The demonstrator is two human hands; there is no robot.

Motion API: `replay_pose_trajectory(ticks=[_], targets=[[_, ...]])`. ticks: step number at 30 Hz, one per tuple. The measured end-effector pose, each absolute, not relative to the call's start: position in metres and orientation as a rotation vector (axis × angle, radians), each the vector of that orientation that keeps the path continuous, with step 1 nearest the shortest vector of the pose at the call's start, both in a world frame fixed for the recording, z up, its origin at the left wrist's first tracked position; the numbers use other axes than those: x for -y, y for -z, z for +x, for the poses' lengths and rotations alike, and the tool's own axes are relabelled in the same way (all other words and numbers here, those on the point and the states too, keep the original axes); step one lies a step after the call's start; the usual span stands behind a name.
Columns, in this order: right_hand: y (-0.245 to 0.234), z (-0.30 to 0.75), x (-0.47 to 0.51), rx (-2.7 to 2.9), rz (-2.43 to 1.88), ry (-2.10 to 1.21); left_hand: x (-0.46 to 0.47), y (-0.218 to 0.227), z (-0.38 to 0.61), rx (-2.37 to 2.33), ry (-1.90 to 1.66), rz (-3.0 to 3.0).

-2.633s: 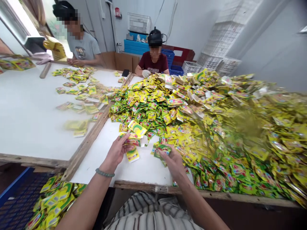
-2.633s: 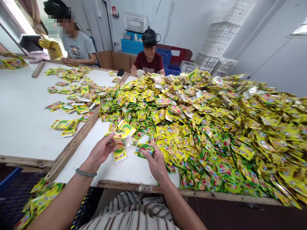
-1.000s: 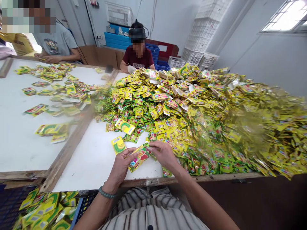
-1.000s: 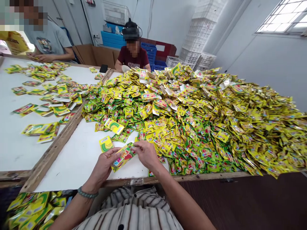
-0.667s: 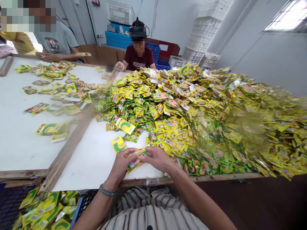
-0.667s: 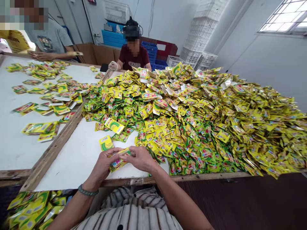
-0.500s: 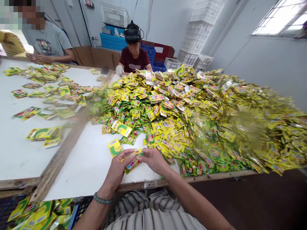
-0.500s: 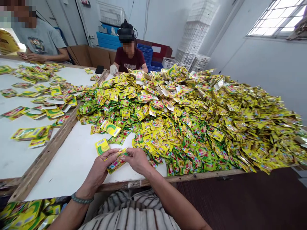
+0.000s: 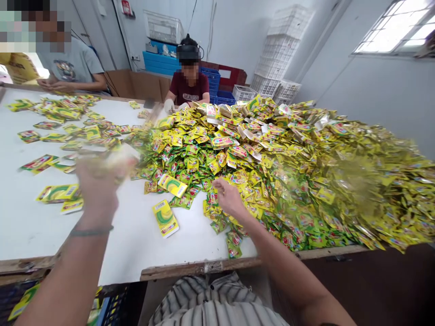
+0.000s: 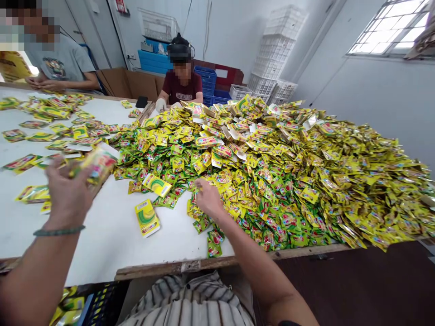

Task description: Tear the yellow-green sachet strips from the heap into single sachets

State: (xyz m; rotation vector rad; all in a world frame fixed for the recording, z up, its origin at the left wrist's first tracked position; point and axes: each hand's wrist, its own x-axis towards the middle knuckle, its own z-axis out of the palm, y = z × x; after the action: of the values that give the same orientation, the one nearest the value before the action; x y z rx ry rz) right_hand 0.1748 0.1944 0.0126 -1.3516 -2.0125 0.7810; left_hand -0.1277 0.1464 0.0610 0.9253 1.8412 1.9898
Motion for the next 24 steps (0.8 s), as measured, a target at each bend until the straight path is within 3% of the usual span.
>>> replay_pose_trajectory(ticks=[2,3,7,10,15,24], targets=[[-0.012,0.188,-0.218,2.241,-1.511,-0.503,-0.16,-0.079,-0.137,-2.134,-2.038,1.079],[-0.01,0.192,-0.227,2.338,-1.571,-0.388,-0.163,-0.08,-0.132,-2.268,-1.892,1.199],[0.002,0.197,-0.237,2.55,-1.655,-0.12,-0.16,-0.042,-0.078,-2.392,-0.711,1.595],[0.007,0.195,-0.23,2.582,-1.631,-0.097,-0.158,0.0,-0.038,-2.434,-0.278,1.711],[0.009,0.196,-0.222,2.503,-1.582,-0.108,-0.168,0.032,-0.011,-2.389,-0.27,1.755],[0.015,0.174,-0.228,2.695,-1.532,-0.186,-0.177,0.035,-0.001,-2.155,-0.585,1.709]])
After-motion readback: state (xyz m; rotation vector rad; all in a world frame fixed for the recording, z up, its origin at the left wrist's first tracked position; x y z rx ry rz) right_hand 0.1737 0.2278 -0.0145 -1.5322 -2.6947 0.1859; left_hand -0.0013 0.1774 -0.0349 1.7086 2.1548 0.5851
